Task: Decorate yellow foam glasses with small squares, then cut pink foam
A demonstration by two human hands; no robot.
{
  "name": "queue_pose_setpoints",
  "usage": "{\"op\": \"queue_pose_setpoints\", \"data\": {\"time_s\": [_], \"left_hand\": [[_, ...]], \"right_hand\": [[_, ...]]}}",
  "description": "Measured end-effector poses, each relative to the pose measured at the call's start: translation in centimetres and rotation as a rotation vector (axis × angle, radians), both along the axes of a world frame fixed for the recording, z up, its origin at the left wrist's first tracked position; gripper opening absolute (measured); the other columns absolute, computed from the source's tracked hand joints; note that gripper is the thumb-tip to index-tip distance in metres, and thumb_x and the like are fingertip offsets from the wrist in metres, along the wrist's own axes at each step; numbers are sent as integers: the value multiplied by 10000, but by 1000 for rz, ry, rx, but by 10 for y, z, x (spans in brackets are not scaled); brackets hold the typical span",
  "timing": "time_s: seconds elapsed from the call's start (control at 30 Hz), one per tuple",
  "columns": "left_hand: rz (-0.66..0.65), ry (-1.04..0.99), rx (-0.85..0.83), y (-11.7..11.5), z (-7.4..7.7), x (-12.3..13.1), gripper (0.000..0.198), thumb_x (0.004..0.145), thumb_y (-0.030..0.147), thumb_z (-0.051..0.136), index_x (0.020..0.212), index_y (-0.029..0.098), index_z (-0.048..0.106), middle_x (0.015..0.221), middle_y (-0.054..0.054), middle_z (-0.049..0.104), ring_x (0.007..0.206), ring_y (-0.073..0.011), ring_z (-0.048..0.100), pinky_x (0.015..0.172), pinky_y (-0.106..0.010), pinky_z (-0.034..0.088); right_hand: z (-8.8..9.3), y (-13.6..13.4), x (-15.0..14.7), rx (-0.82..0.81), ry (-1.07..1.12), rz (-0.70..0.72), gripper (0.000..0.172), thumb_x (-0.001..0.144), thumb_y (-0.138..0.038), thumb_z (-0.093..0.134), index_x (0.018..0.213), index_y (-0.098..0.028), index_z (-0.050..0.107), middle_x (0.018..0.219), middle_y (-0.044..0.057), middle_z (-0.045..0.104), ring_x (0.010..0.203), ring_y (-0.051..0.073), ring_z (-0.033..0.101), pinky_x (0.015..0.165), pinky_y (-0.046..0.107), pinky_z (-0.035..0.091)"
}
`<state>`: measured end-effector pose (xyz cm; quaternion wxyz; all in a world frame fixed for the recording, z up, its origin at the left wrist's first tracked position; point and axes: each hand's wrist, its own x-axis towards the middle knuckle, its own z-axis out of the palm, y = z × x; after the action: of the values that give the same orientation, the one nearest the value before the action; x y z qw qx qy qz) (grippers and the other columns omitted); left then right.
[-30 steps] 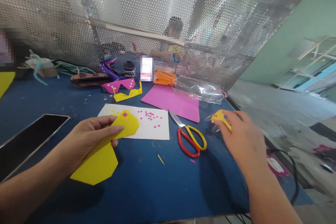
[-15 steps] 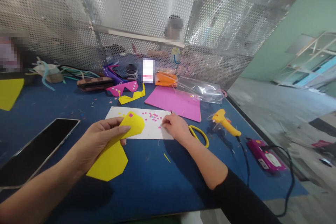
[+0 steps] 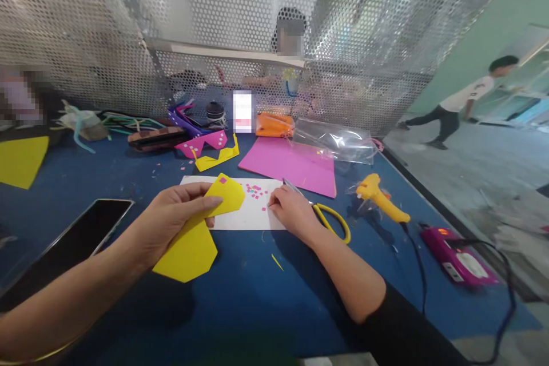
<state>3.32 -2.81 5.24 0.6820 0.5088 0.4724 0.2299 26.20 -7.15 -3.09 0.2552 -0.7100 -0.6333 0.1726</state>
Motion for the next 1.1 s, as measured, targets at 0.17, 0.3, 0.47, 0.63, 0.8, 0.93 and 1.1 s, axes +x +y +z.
{"op": "queue_pose_setpoints", "data": {"time_s": [0.17, 0.3, 0.47, 0.63, 0.8, 0.93, 1.1], "left_hand": [[-1, 76, 125, 0, -4, 1, 444, 758, 311, 720, 1160, 229, 553, 585, 39, 677, 440, -140, 593, 427, -222, 468], [27, 149, 193, -1, -8, 0, 396, 762, 341, 715, 1064, 241, 480, 570, 51, 679, 422, -144, 587, 422, -225, 458], [1, 92, 208, -2, -21, 2, 282, 743, 328, 716, 832, 235, 464, 546, 77, 624, 419, -120, 581, 423, -203, 405], [-50, 9, 304, -4, -27, 2, 106, 764, 266, 679, 801, 205, 601, 630, 58, 644, 485, -92, 600, 497, -207, 413], [-109, 56, 335, -5, -27, 0, 114, 762, 282, 669, 806, 187, 715, 547, 32, 639, 512, -111, 592, 527, -222, 415], [-137, 42, 301, -5, -28, -1, 120, 745, 284, 681, 797, 188, 732, 586, 25, 661, 523, -105, 600, 555, -222, 432], [-170, 50, 329, -5, -33, -2, 132, 756, 295, 670, 815, 199, 740, 601, 21, 667, 536, -110, 608, 572, -228, 440]], "right_hand": [[-1, -2, 5, 46, 158, -40, 71, 794, -179, 575, 733, -213, 588, 810, 25, 628, 772, 190, 566, 708, 327, 407], [11, -9, -1, 77, 330, -71, 89, 817, -272, 543, 775, -214, 594, 747, 7, 618, 708, 167, 542, 669, 309, 412], [39, -17, -24, 92, 494, -83, 135, 808, -333, 557, 784, -206, 596, 701, -9, 587, 655, 146, 519, 619, 290, 431], [63, -19, -49, 93, 517, -20, 118, 803, -314, 578, 757, -207, 598, 682, -21, 571, 644, 132, 505, 614, 278, 418], [65, -21, -66, 116, 433, -6, 87, 826, -258, 590, 757, -208, 601, 710, -21, 591, 666, 131, 516, 625, 276, 414], [59, -23, -70, 133, 404, -26, 98, 831, -233, 609, 739, -210, 587, 729, -23, 606, 675, 130, 530, 617, 269, 420], [56, -24, -70, 136, 409, -24, 91, 830, -205, 614, 741, -206, 596, 735, -21, 619, 679, 132, 547, 612, 267, 432]]}}
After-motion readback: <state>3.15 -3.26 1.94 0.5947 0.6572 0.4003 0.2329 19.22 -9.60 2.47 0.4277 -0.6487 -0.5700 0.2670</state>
